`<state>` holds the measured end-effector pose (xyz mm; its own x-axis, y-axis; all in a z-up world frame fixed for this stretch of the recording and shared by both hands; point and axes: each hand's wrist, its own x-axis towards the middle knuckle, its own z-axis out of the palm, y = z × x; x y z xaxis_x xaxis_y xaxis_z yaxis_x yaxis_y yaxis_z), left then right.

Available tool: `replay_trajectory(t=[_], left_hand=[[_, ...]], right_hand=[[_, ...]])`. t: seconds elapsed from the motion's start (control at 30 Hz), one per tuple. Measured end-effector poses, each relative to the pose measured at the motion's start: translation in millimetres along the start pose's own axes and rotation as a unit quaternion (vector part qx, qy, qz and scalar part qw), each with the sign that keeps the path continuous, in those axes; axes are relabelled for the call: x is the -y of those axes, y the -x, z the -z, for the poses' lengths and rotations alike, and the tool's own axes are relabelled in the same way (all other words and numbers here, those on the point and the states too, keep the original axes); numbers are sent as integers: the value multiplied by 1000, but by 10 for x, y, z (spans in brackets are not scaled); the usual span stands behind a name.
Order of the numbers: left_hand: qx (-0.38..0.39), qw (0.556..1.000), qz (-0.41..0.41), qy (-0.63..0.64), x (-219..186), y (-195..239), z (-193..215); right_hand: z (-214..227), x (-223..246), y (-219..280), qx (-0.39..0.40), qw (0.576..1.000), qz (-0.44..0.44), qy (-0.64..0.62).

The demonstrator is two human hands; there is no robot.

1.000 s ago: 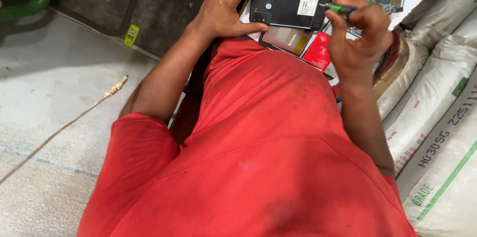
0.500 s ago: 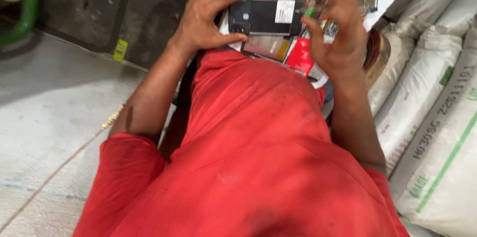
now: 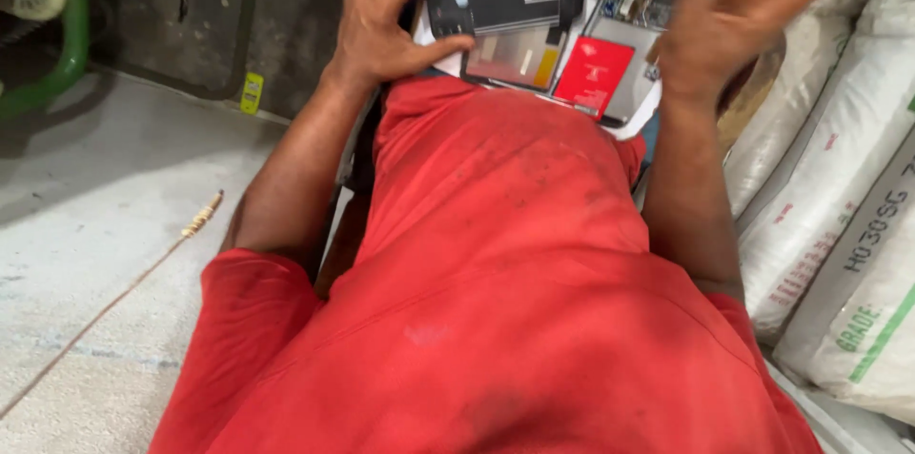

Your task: The person disassembles a smartphone using a screwdriver and a toothbrush, removes the back cover and internal components, and cleans the motherboard with the toothbrush.

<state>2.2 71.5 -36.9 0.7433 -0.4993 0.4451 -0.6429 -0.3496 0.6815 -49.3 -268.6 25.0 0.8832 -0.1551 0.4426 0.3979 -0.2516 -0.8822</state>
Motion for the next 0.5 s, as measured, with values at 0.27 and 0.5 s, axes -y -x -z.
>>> replay_trajectory(t=[0.27, 0.5], left_hand=[[11, 992, -17, -121, -65, -81, -7], [113, 989, -35, -91, -462, -319, -316]], right_hand=[[657, 399, 629, 60, 961, -130, 235], [115, 524, 723, 167, 889, -116, 411]])
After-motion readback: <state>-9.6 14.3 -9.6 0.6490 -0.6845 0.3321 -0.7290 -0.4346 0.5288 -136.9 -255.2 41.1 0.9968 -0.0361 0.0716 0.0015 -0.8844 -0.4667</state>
